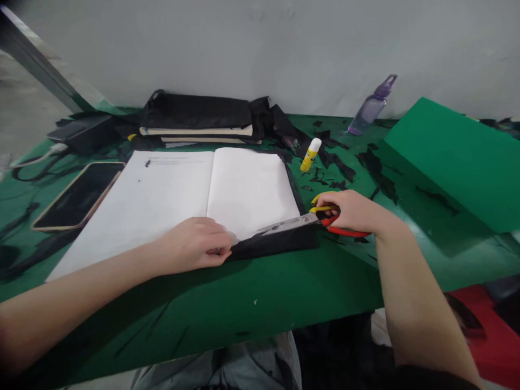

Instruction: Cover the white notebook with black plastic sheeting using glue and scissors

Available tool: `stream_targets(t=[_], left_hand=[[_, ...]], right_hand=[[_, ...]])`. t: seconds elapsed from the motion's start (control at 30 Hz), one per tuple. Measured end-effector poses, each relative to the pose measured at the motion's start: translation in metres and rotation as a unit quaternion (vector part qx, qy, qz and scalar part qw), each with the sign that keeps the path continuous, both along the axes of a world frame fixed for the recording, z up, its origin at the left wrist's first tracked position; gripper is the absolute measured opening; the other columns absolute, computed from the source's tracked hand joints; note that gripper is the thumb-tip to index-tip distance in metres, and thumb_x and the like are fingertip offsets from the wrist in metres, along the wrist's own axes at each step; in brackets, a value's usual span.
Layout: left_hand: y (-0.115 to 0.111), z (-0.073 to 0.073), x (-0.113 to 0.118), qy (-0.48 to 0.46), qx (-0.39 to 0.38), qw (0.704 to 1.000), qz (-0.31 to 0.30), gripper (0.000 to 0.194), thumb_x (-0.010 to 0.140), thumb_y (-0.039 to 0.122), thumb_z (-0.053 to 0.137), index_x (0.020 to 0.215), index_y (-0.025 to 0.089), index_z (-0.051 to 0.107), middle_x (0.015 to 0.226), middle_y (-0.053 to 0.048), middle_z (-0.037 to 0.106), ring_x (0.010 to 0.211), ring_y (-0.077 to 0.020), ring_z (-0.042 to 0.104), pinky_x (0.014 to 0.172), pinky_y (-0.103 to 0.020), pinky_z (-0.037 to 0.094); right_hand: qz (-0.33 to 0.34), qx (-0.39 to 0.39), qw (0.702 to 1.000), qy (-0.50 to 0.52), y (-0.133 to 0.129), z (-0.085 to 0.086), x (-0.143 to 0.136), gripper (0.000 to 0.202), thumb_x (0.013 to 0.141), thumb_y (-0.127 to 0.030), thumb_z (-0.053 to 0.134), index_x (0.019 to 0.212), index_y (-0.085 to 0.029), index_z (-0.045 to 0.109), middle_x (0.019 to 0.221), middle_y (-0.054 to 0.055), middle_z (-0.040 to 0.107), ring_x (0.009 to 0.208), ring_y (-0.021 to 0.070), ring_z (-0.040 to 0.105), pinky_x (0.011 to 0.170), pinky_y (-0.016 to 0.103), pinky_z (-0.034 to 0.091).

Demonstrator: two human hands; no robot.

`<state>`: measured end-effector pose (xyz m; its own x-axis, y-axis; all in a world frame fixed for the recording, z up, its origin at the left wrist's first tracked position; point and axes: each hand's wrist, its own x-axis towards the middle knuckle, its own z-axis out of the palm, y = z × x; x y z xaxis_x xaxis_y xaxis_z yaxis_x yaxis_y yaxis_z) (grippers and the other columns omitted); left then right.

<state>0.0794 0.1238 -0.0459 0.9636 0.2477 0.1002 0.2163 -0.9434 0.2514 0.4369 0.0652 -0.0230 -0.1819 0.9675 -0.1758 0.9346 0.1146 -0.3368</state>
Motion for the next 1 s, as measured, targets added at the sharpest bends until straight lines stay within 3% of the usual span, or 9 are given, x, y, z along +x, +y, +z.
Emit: stream_targets(t=[0.23, 0.57, 0.67, 0.87, 1.0], left_hand=[[0.000, 0.000, 0.000, 0.018, -0.004, 1.000, 0.002, 0.017, 0.083, 0.019, 0.046, 0.066, 0.019, 0.051, 0.059, 0.003, 0.055, 0.056, -0.0108, 0.048, 0.059, -0.024, 0.037], [-0.001, 0.000, 0.000, 0.010, -0.004, 1.000, 0.014, 0.018, 0.084, 0.021, 0.047, 0.066, 0.019, 0.051, 0.059, 0.004, 0.054, 0.055, -0.0103, 0.047, 0.056, -0.024, 0.033], [-0.002, 0.001, -0.001, 0.004, -0.007, 1.000, 0.029, 0.018, 0.084, 0.022, 0.047, 0.067, 0.019, 0.050, 0.059, 0.004, 0.055, 0.054, -0.0097, 0.047, 0.054, -0.023, 0.031], [-0.001, 0.001, -0.001, 0.003, -0.016, 1.000, 0.024, 0.019, 0.085, 0.024, 0.048, 0.067, 0.019, 0.050, 0.061, 0.005, 0.055, 0.056, -0.0092, 0.048, 0.055, -0.023, 0.031], [0.000, 0.001, -0.001, 0.005, -0.016, 1.000, 0.018, 0.019, 0.084, 0.023, 0.048, 0.065, 0.019, 0.050, 0.060, 0.004, 0.053, 0.055, -0.0094, 0.047, 0.054, -0.024, 0.031]], right_hand=[[-0.012, -0.027, 0.998, -0.050, 0.001, 0.003, 0.000, 0.023, 0.061, -0.021, 0.059, 0.083, -0.028, 0.059, 0.074, -0.002, 0.062, 0.064, 0.0179, 0.057, 0.058, 0.031, 0.044], [-0.090, 0.106, 0.990, 0.009, 0.006, -0.003, 0.000, 0.038, 0.065, -0.027, 0.063, 0.102, -0.027, 0.058, 0.113, 0.003, 0.062, 0.091, 0.0261, 0.062, 0.079, 0.040, 0.050], [-0.090, 0.134, 0.987, 0.008, 0.008, -0.005, -0.002, 0.042, 0.064, -0.030, 0.065, 0.106, -0.023, 0.057, 0.109, 0.005, 0.063, 0.094, 0.0268, 0.062, 0.083, 0.041, 0.049], [-0.077, 0.163, 0.983, 0.036, 0.009, -0.012, -0.009, 0.045, 0.063, -0.046, 0.070, 0.099, -0.023, 0.054, 0.104, 0.006, 0.063, 0.089, 0.0263, 0.062, 0.076, 0.040, 0.051], [-0.056, 0.167, 0.984, 0.035, 0.007, -0.013, -0.014, 0.055, 0.062, -0.052, 0.071, 0.103, -0.023, 0.050, 0.109, 0.009, 0.059, 0.098, 0.0288, 0.059, 0.081, 0.042, 0.049]])
